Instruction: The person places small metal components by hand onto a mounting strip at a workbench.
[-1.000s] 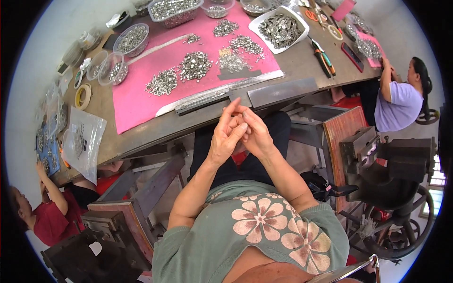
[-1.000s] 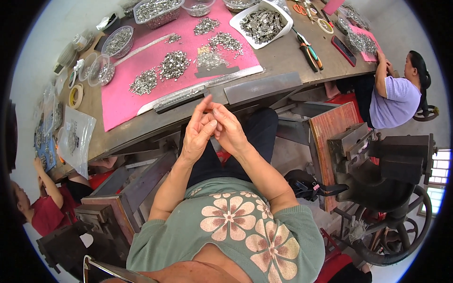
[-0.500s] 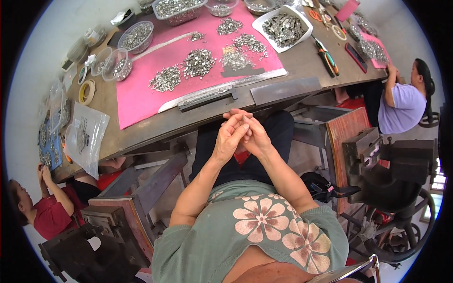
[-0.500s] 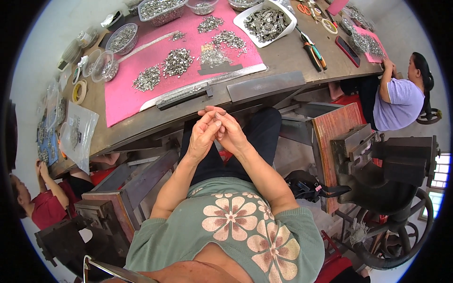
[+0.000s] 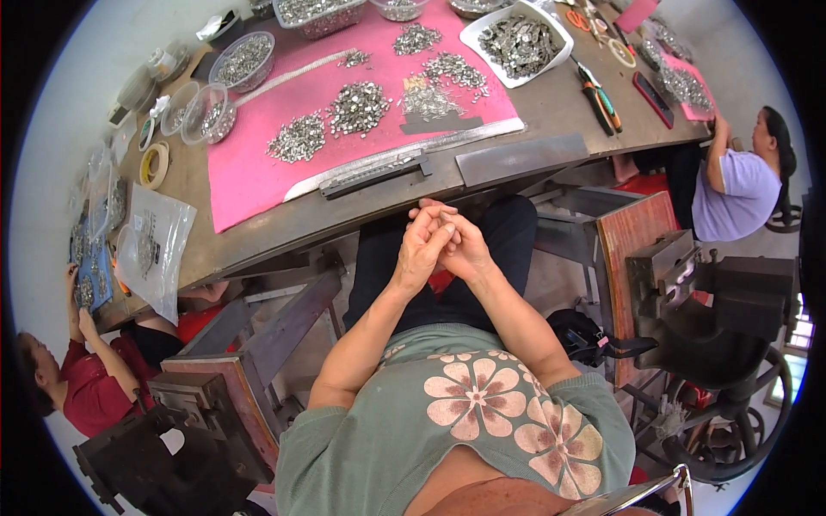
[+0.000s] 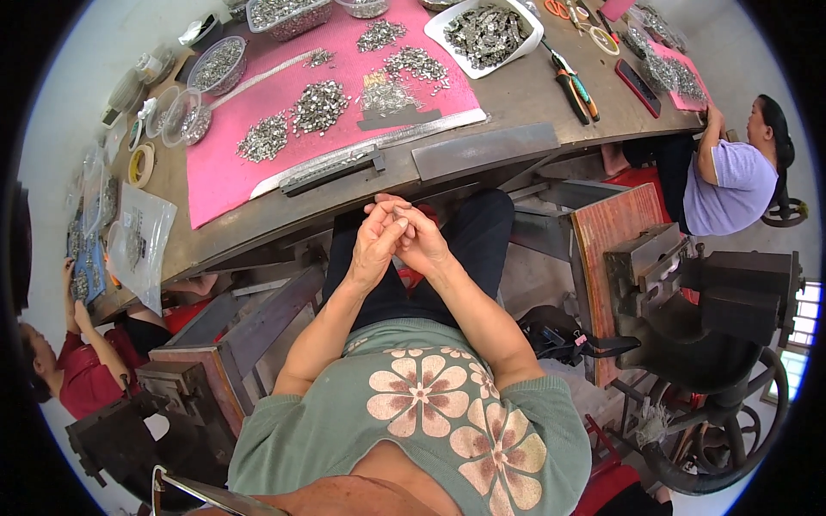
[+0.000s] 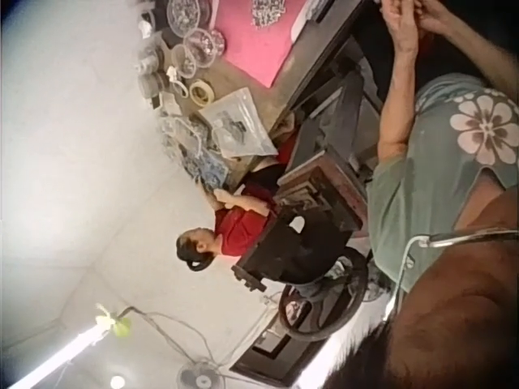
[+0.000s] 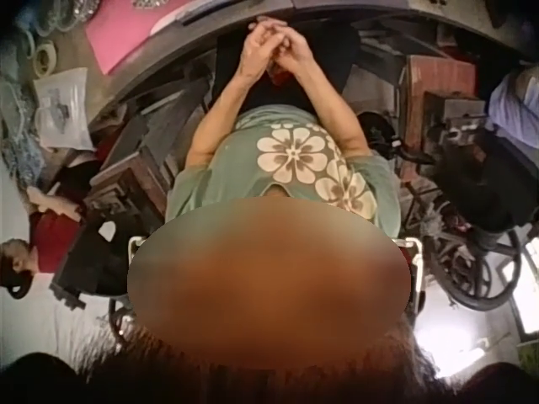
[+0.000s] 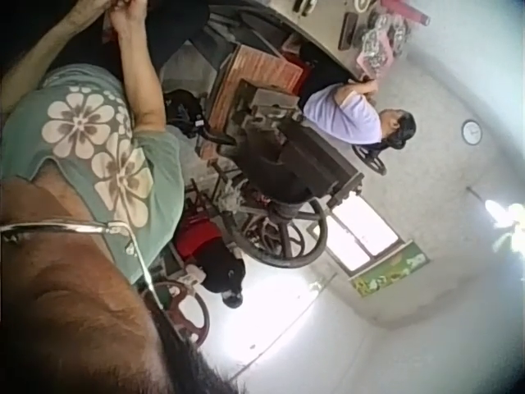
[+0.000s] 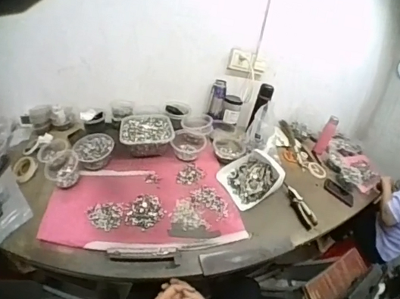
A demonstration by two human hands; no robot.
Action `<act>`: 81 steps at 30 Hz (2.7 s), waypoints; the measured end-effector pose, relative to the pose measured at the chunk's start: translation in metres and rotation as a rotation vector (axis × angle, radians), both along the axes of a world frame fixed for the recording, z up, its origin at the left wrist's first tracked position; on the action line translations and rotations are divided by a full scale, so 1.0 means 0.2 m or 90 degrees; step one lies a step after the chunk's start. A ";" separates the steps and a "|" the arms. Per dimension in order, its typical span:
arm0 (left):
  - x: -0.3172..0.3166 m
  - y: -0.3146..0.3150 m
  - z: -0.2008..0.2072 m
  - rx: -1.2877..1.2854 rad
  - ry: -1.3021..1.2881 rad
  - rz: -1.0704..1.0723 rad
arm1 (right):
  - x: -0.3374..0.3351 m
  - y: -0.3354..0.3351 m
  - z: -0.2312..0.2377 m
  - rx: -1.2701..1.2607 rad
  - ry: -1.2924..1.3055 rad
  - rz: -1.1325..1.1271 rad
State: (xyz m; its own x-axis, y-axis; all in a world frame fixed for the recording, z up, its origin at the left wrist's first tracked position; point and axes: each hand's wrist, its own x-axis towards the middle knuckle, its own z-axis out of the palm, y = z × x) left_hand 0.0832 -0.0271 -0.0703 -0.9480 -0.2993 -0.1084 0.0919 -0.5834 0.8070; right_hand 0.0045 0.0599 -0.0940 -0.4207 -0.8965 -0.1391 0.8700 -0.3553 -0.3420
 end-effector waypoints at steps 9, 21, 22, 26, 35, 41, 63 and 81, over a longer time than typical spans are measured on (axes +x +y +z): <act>-0.01 0.01 -0.04 -0.042 -0.004 0.011 | 0.01 0.01 0.03 0.032 -0.035 -0.011; -0.01 0.02 -0.05 -0.085 -0.018 0.038 | 0.01 0.01 -0.06 0.036 -0.044 -0.004; -0.02 0.03 -0.06 -0.093 -0.023 0.041 | 0.01 0.01 -0.06 0.036 -0.045 -0.004; -0.02 0.02 -0.08 -0.095 -0.033 0.038 | 0.00 0.02 -0.10 0.017 -0.060 0.010; -0.05 0.02 -0.39 -0.036 0.012 0.059 | 0.01 0.01 -0.12 -0.006 -0.124 0.015; -0.05 0.02 -0.41 -0.027 -0.015 0.064 | 0.01 0.00 -0.13 -0.006 -0.148 0.016; -0.03 0.05 -0.37 -0.071 0.013 0.100 | 0.02 -0.01 -0.09 0.059 -0.154 0.000; -0.02 0.07 -0.35 -0.080 -0.010 0.137 | 0.02 0.00 -0.10 0.097 -0.169 -0.006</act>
State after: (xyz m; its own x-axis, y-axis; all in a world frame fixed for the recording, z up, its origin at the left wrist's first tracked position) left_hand 0.0797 -0.0140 -0.1400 -0.8590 -0.5069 -0.0713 0.1905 -0.4459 0.8746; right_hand 0.0090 0.0593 -0.1150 -0.3604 -0.8530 -0.3775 0.9328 -0.3264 -0.1528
